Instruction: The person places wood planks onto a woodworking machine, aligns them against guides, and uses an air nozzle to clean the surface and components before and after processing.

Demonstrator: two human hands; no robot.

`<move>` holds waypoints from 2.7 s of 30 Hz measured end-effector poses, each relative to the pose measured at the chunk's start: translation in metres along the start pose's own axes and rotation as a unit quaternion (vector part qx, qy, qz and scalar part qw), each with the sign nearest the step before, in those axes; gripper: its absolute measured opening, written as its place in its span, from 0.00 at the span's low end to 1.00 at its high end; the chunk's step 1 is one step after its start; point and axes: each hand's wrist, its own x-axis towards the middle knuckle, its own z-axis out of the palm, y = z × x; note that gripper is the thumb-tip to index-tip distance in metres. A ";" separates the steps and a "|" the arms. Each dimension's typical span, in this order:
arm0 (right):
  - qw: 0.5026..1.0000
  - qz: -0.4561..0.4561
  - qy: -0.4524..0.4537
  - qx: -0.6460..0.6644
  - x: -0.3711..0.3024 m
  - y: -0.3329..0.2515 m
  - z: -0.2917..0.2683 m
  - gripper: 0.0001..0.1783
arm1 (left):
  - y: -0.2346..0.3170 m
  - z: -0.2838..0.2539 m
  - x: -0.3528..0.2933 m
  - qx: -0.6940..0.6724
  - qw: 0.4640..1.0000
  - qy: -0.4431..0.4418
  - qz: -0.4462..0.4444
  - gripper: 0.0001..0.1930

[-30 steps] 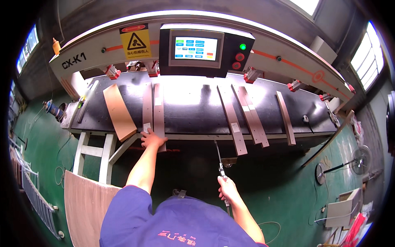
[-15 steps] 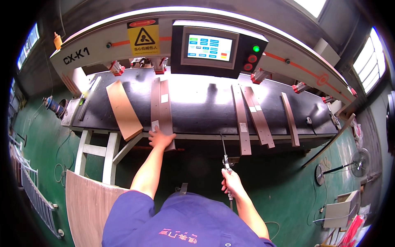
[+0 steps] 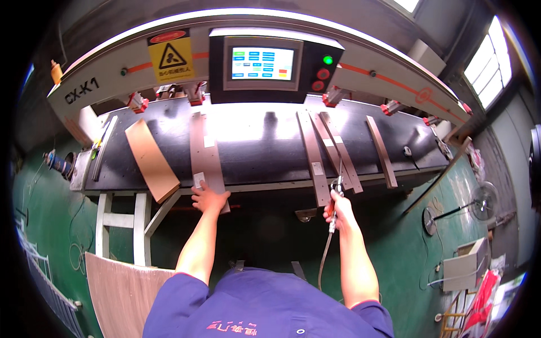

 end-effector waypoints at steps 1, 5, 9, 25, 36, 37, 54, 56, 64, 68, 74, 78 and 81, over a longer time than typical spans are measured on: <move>0.999 0.005 0.037 0.036 0.005 -0.008 -0.006 0.21 | 0.003 0.001 -0.002 0.001 1.000 -0.001 0.005 0.59; 0.983 0.052 0.062 0.165 0.053 -0.015 -0.049 0.20 | 0.012 0.005 -0.002 -0.001 1.000 0.004 0.020 0.59; 0.995 0.042 0.023 0.088 0.046 -0.011 -0.001 0.21 | 0.000 0.008 0.002 -0.033 0.999 0.026 0.014 0.57; 0.852 0.017 -0.402 -0.334 -0.093 0.006 0.244 0.20 | -0.194 0.065 0.090 -0.574 0.758 0.250 -0.184 0.26; 0.860 -0.025 -0.358 -0.362 -0.092 -0.014 0.283 0.22 | -0.198 -0.017 0.130 -0.577 0.804 -0.007 -0.144 0.29; 0.889 -0.039 -0.327 -0.318 -0.088 -0.012 0.283 0.22 | -0.202 -0.012 0.131 -0.576 0.807 -0.019 -0.128 0.28; 0.838 0.037 -0.419 -0.346 -0.061 -0.012 0.254 0.22 | -0.175 -0.022 0.084 -0.742 0.654 -0.115 -0.092 0.24; 0.836 0.041 -0.424 -0.346 -0.057 -0.009 0.247 0.22 | -0.178 -0.026 0.072 -0.759 0.640 -0.103 -0.053 0.25; 0.773 0.023 -0.505 -0.383 -0.041 0.001 0.225 0.21 | -0.208 -0.045 -0.057 -0.821 0.568 -0.014 -0.056 0.29; 0.727 0.047 -0.543 -0.417 -0.038 0.010 0.219 0.21 | -0.230 -0.050 -0.128 -0.845 0.524 0.067 -0.086 0.29; 0.680 0.026 -0.575 -0.455 -0.030 0.011 0.207 0.24 | -0.295 -0.019 -0.196 -0.810 0.517 0.237 -0.140 0.24; 0.645 0.036 -0.583 -0.492 -0.023 0.011 0.187 0.23 | -0.329 -0.010 -0.240 -0.755 0.533 0.311 -0.223 0.24; 0.634 0.047 -0.580 -0.509 -0.028 0.004 0.175 0.21 | -0.349 -0.006 -0.261 -0.786 0.501 0.297 -0.208 0.25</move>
